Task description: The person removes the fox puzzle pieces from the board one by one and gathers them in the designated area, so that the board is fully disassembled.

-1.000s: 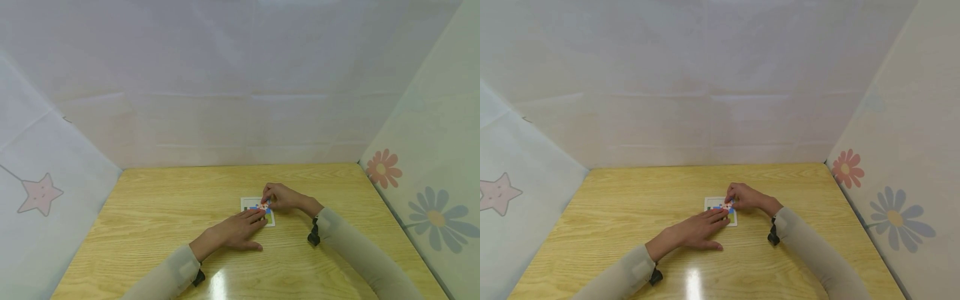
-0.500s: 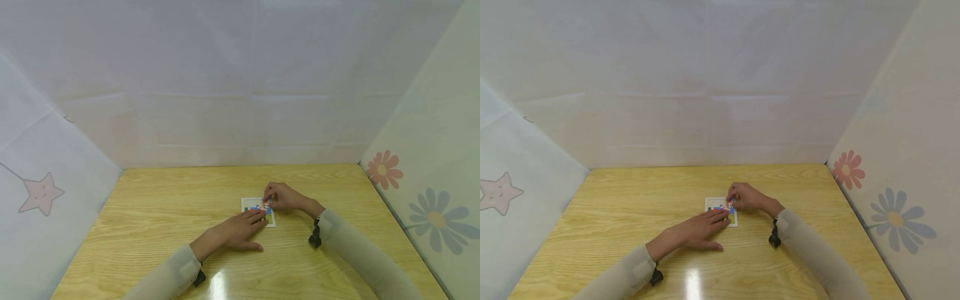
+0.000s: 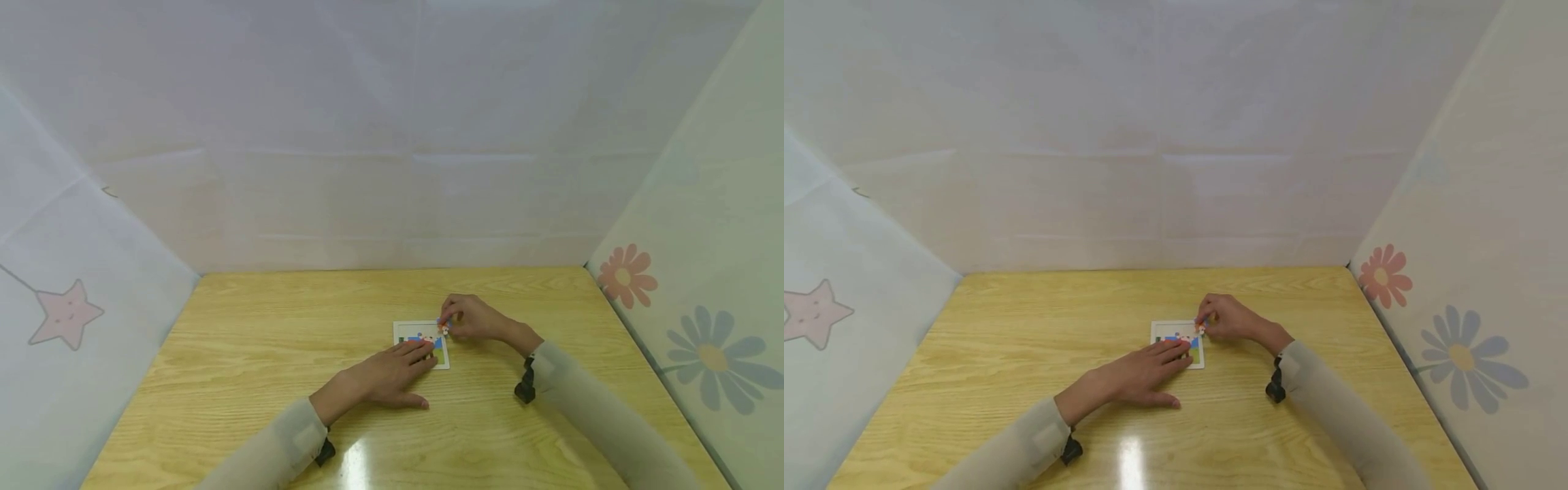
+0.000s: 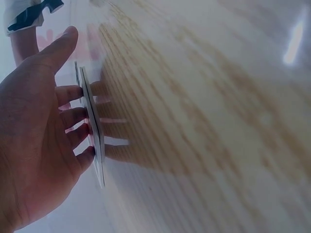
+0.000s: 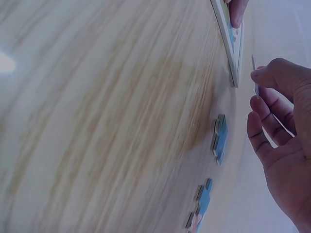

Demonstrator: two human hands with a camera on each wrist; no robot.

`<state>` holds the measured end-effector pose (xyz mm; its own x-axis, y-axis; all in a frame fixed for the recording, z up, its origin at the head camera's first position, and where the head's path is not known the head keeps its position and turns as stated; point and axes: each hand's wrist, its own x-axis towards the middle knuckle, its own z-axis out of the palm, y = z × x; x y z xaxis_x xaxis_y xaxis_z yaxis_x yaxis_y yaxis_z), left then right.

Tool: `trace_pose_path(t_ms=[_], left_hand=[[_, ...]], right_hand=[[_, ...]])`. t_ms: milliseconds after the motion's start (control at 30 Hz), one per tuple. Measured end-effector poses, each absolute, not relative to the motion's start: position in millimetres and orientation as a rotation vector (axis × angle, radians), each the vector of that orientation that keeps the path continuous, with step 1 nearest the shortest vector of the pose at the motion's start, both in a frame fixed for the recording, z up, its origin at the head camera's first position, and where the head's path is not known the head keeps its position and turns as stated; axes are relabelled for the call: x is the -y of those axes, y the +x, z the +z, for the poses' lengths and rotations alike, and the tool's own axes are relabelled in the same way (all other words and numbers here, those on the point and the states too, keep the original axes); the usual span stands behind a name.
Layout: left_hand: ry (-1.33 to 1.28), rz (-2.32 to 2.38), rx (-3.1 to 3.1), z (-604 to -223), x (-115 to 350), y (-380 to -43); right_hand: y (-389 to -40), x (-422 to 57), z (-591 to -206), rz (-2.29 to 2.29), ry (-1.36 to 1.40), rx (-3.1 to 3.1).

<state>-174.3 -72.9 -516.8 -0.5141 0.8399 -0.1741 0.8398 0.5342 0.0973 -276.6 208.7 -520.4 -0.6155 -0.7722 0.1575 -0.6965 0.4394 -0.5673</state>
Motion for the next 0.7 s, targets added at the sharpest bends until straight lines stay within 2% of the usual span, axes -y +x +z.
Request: trace_pose_path(t_ms=[700], left_hand=[[1.394, 0.009, -2.564, -515.4, 69.9, -172.9]], right_hand=[[-269.3, -251.4, -521.8, -0.943, -1.21, -2.618]])
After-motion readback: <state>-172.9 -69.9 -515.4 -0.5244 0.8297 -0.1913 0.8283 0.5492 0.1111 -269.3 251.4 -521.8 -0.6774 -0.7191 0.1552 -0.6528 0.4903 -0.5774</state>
